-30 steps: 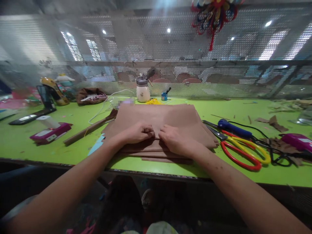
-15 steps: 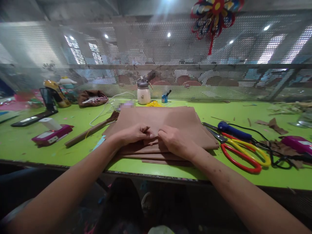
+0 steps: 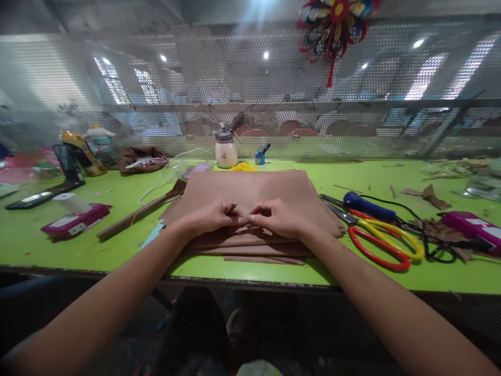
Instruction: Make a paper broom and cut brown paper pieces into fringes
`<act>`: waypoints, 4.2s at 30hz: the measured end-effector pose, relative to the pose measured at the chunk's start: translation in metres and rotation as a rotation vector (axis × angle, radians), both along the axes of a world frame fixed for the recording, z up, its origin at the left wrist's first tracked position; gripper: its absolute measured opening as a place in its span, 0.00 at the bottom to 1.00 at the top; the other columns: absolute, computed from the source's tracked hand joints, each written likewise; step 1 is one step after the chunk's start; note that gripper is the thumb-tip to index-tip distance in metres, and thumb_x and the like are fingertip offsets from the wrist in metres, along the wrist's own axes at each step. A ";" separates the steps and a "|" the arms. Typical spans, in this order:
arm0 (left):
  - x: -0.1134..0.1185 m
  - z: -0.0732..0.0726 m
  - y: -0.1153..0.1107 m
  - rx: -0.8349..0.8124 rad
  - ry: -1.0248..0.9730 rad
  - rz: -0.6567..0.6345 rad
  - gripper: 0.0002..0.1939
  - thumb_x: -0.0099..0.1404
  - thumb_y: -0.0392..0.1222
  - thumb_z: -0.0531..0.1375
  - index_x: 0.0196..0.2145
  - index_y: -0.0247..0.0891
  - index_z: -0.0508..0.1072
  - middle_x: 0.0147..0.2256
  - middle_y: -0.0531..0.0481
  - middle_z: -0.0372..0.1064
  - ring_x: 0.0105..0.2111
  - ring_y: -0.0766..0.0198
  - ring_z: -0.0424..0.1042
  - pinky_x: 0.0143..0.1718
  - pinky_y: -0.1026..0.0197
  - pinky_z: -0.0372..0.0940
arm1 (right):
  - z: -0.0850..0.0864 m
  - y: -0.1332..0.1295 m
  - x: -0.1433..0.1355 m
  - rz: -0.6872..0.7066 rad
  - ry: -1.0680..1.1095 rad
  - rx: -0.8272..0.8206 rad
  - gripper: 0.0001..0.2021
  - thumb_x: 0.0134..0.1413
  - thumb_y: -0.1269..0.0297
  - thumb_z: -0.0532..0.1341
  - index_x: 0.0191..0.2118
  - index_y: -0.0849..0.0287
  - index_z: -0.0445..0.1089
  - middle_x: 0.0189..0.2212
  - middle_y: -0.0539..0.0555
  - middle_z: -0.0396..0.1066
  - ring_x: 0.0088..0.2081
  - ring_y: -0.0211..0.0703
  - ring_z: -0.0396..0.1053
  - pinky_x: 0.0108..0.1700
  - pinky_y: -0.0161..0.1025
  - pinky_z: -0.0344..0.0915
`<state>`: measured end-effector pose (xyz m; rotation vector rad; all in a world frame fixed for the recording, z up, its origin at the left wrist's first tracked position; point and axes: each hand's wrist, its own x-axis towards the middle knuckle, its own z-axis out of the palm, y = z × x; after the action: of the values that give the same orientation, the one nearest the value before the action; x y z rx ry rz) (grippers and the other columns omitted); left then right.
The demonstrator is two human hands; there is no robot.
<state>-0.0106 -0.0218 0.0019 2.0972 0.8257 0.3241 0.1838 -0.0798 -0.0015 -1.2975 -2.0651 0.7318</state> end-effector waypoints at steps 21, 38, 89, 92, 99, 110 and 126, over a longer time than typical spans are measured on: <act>0.002 0.004 -0.006 0.158 0.050 -0.027 0.21 0.57 0.56 0.52 0.23 0.33 0.67 0.17 0.53 0.64 0.19 0.70 0.60 0.24 0.67 0.55 | -0.012 0.011 0.008 -0.170 0.363 -0.277 0.17 0.37 0.52 0.65 0.20 0.63 0.66 0.12 0.47 0.62 0.14 0.28 0.55 0.16 0.28 0.48; -0.004 0.006 -0.009 -0.342 -0.308 -0.171 0.14 0.57 0.49 0.56 0.28 0.33 0.64 0.18 0.57 0.57 0.19 0.75 0.54 0.20 0.70 0.48 | -0.007 0.000 0.004 0.179 0.596 -0.300 0.18 0.41 0.63 0.64 0.41 0.62 0.69 0.32 0.54 0.71 0.31 0.38 0.68 0.33 0.37 0.66; 0.007 -0.016 0.009 0.518 0.126 -0.141 0.08 0.56 0.38 0.55 0.29 0.33 0.73 0.26 0.49 0.68 0.24 0.68 0.63 0.27 0.67 0.55 | -0.024 0.021 0.006 0.156 -0.249 0.303 0.08 0.50 0.67 0.56 0.29 0.61 0.72 0.25 0.52 0.70 0.26 0.35 0.64 0.31 0.32 0.58; 0.008 -0.014 0.006 0.648 0.152 -0.197 0.09 0.58 0.37 0.53 0.27 0.33 0.72 0.26 0.49 0.66 0.25 0.68 0.62 0.28 0.66 0.54 | -0.022 0.018 0.004 0.171 -0.305 0.327 0.08 0.51 0.70 0.55 0.30 0.61 0.71 0.26 0.53 0.70 0.27 0.36 0.64 0.31 0.32 0.58; 0.005 -0.007 -0.004 0.692 0.231 -0.179 0.11 0.60 0.37 0.49 0.26 0.34 0.69 0.28 0.47 0.65 0.26 0.67 0.61 0.30 0.65 0.54 | -0.016 0.010 0.002 0.179 -0.441 0.382 0.10 0.52 0.73 0.52 0.30 0.61 0.71 0.27 0.54 0.68 0.28 0.37 0.62 0.31 0.32 0.57; -0.002 -0.001 -0.005 0.648 0.313 -0.213 0.10 0.61 0.39 0.47 0.27 0.35 0.65 0.29 0.48 0.63 0.26 0.67 0.60 0.29 0.65 0.54 | -0.008 0.003 0.011 0.171 -0.586 0.347 0.09 0.52 0.73 0.51 0.31 0.61 0.68 0.29 0.54 0.66 0.30 0.38 0.61 0.32 0.33 0.55; 0.002 0.001 -0.002 0.564 0.179 -0.146 0.08 0.57 0.39 0.52 0.24 0.34 0.67 0.22 0.53 0.61 0.23 0.70 0.57 0.24 0.66 0.50 | -0.009 -0.001 0.003 0.028 -0.752 0.530 0.08 0.55 0.68 0.51 0.27 0.62 0.63 0.24 0.53 0.64 0.25 0.37 0.57 0.29 0.34 0.50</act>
<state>-0.0084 -0.0241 0.0028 2.7302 0.7330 0.3192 0.1866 -0.0804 -0.0109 -1.3304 -2.5913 -0.3691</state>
